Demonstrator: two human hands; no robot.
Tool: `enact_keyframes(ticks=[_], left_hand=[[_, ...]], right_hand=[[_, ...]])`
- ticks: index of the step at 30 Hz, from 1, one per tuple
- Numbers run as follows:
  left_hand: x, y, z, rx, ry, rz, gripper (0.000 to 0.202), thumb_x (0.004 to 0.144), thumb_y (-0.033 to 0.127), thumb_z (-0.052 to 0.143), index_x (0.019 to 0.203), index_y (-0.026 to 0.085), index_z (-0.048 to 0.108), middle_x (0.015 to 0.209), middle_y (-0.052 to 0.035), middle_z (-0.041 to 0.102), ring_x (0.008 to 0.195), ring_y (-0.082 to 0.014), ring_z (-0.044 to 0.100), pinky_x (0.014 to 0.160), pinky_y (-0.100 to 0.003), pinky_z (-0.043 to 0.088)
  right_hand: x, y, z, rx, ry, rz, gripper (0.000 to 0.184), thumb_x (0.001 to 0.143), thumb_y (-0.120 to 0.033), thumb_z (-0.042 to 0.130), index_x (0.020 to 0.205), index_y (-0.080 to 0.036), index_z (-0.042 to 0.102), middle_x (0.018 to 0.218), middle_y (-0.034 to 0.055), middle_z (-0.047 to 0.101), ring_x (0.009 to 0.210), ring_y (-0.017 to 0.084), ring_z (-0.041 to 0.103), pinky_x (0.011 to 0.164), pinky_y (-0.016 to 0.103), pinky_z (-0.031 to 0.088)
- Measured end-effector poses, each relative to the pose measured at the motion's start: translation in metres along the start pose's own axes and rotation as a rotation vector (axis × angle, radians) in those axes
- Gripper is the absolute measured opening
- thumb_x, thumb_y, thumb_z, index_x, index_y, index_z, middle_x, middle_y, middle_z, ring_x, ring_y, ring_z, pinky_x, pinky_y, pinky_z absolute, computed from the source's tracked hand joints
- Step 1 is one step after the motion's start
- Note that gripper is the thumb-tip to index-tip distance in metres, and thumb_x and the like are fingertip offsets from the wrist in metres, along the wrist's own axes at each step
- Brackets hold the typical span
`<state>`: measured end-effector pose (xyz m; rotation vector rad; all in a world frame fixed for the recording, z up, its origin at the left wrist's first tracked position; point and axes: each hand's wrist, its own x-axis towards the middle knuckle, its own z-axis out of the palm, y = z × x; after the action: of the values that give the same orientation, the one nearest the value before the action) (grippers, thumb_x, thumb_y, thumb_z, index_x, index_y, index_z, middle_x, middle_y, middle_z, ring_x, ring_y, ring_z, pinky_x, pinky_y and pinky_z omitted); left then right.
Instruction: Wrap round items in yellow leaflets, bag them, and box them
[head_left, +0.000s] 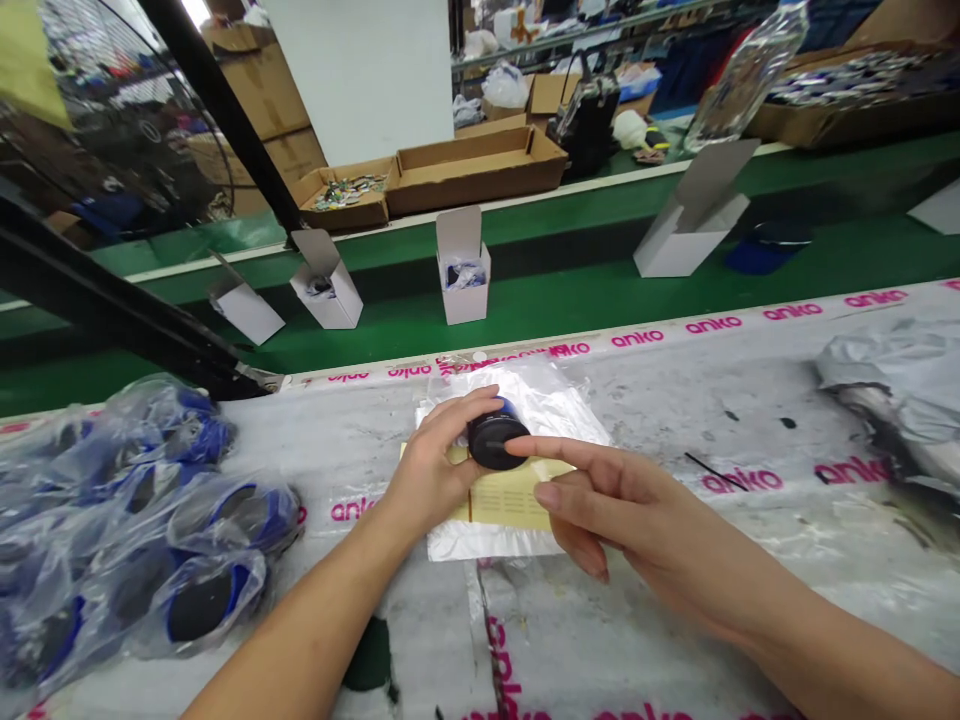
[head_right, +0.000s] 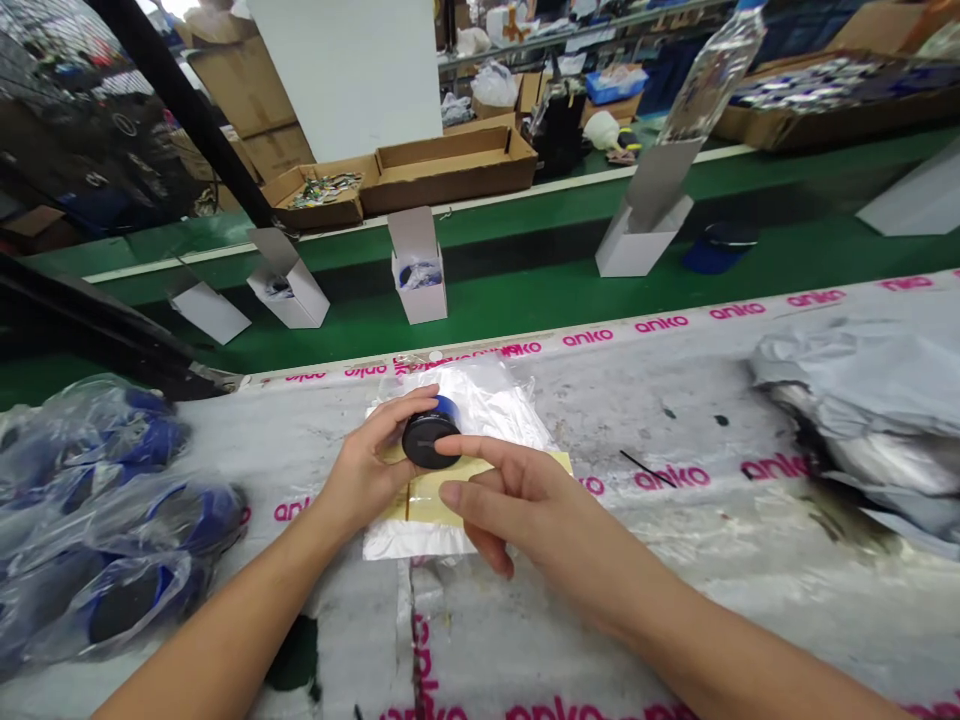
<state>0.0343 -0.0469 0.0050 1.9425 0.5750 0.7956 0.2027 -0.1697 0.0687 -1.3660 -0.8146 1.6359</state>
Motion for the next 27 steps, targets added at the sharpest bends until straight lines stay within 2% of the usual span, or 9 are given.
enact_keyframes(ticks=[3, 9, 19, 27], left_hand=[[-0.0006, -0.0012, 0.0006, -0.020, 0.007, -0.025, 0.052, 0.082, 0.008, 0.074, 0.127, 0.033, 0.063, 0.146, -0.0049, 0.059, 0.138, -0.0255, 0.053, 0.117, -0.050, 0.041], [-0.0016, -0.0020, 0.0014, -0.054, 0.012, -0.044, 0.049, 0.083, 0.012, 0.075, 0.126, 0.032, 0.064, 0.146, -0.0066, 0.059, 0.137, -0.0270, 0.054, 0.118, -0.051, 0.041], [-0.0030, 0.0011, 0.0013, -0.076, 0.026, -0.112, 0.050, 0.084, 0.010, 0.072, 0.125, 0.037, 0.064, 0.148, -0.0020, 0.058, 0.138, -0.0271, 0.053, 0.120, -0.053, 0.038], [-0.0021, 0.0002, 0.0021, -0.078, 0.024, -0.090, 0.048, 0.085, 0.010, 0.071, 0.126, 0.035, 0.064, 0.148, -0.0032, 0.058, 0.138, -0.0266, 0.053, 0.119, -0.050, 0.039]], right_hand=[[-0.0007, 0.0008, 0.0021, -0.002, 0.010, -0.014, 0.072, 0.088, -0.052, 0.068, 0.145, -0.012, 0.048, 0.051, -0.0063, 0.052, 0.052, 0.012, 0.040, 0.058, 0.029, 0.029], [-0.0013, 0.0002, 0.0058, -0.032, 0.021, -0.018, 0.071, 0.088, -0.051, 0.068, 0.144, -0.013, 0.048, 0.053, -0.0060, 0.052, 0.054, 0.013, 0.043, 0.060, 0.030, 0.032], [-0.0004, 0.0037, 0.0044, -0.034, 0.001, -0.047, 0.069, 0.087, -0.048, 0.067, 0.142, -0.012, 0.046, 0.056, -0.0068, 0.052, 0.056, 0.013, 0.043, 0.058, 0.029, 0.030], [0.0007, 0.0057, 0.0055, -0.055, 0.004, -0.044, 0.064, 0.086, -0.049, 0.067, 0.137, -0.015, 0.050, 0.056, -0.0072, 0.051, 0.057, 0.013, 0.043, 0.057, 0.030, 0.029]])
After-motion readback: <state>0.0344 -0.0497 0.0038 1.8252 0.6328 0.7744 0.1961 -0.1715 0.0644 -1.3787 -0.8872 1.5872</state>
